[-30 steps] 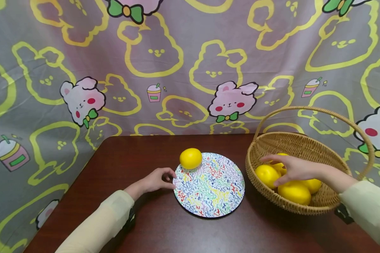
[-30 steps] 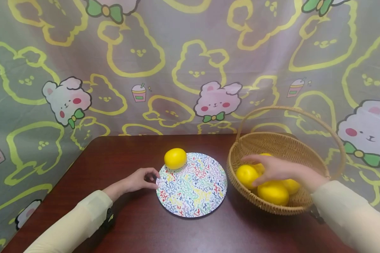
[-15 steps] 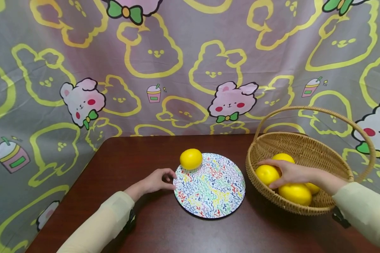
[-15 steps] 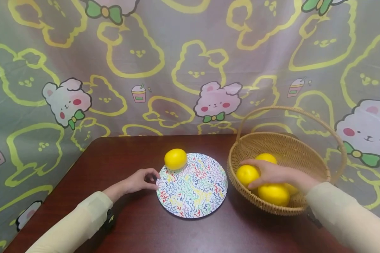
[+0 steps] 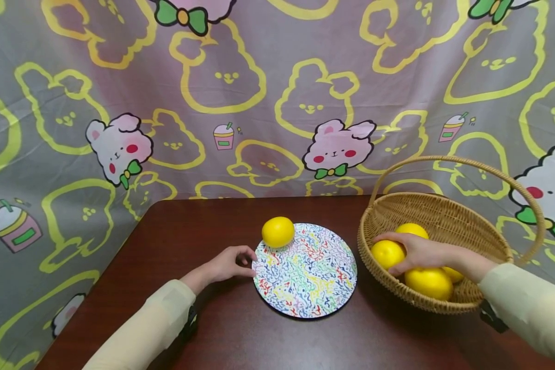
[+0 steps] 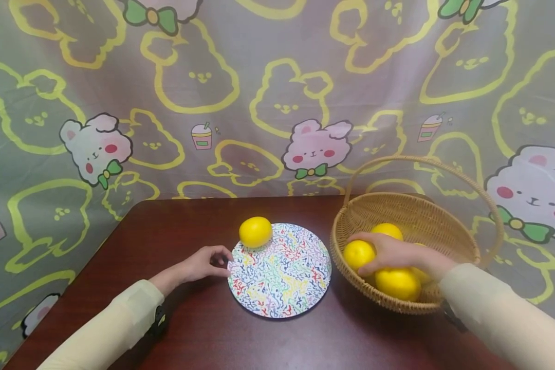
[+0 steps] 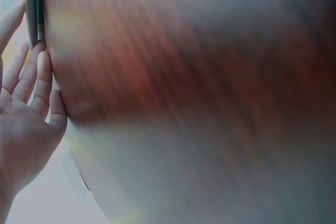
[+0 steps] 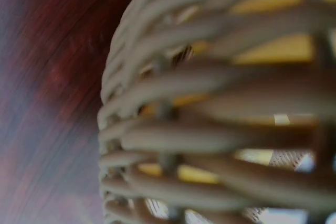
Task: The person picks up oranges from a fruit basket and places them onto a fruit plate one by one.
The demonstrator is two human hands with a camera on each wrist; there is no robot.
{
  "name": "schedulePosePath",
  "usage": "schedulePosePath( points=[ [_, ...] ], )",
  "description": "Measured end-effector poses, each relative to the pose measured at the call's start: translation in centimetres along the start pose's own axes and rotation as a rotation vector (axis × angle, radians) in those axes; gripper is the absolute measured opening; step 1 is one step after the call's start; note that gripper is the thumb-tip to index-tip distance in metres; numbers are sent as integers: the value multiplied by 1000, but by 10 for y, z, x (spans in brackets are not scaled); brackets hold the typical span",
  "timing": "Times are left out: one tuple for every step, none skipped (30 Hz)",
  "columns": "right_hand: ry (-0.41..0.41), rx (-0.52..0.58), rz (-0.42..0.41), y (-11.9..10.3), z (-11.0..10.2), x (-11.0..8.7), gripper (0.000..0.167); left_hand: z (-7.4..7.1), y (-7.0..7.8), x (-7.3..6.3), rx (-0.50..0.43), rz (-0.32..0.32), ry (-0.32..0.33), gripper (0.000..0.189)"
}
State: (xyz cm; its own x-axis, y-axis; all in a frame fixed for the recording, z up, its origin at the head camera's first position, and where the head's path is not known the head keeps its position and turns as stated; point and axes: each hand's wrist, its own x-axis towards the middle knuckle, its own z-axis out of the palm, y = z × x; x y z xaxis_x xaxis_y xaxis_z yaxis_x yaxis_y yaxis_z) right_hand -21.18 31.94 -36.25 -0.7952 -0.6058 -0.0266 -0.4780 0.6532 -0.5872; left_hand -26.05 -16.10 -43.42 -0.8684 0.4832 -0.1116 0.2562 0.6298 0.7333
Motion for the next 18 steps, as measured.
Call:
schedulePosePath(
  points=[
    [0,-5,0,0,0,0,70,0,0,0,1,-3,-1,32],
    [0,-6,1,0,0,0,70,0,1,0,2,-5,-1,31],
    [2,-8,0,-1,0,0,70,0,1,1,3,-5,-2,31],
    [2,-14,-2,-1,0,0,70,0,1,1,5,-8,-1,31],
    [3,-20,-3,-1,0,0,70,0,2,0,4,-10,-1,31],
    [4,-22,-3,-1,0,0,70,0,2,0,4,-11,0,31],
    [9,-22,-1,-2,-1,0,70,0,2,0,6,-10,0,31],
    [15,-23,0,-3,-1,0,70,0,2,0,7,-10,1,31],
    [21,-28,2,-3,-2,0,70,0,2,0,8,-10,2,31],
    [28,-30,7,-3,-1,-1,70,0,2,0,9,-11,3,31],
    [34,-34,8,-3,-1,-1,70,0,2,0,8,-10,3,31],
    [43,-41,11,-3,-1,0,70,0,1,0,7,-8,4,31],
    [49,-49,17,-3,0,-1,70,0,1,0,10,-3,4,32],
    [54,-58,25,-3,0,0,70,0,1,-1,7,-2,4,32],
    [57,-66,32,-3,0,0,70,0,1,-1,4,-3,5,32],
    [59,-66,43,-5,0,0,71,0,1,-1,2,-2,5,32],
    [60,-68,53,-6,-1,1,71,0,1,-1,0,-3,5,31],
    [63,-68,65,-8,-2,1,71,0,1,-1,-2,-6,5,31]
  ],
)
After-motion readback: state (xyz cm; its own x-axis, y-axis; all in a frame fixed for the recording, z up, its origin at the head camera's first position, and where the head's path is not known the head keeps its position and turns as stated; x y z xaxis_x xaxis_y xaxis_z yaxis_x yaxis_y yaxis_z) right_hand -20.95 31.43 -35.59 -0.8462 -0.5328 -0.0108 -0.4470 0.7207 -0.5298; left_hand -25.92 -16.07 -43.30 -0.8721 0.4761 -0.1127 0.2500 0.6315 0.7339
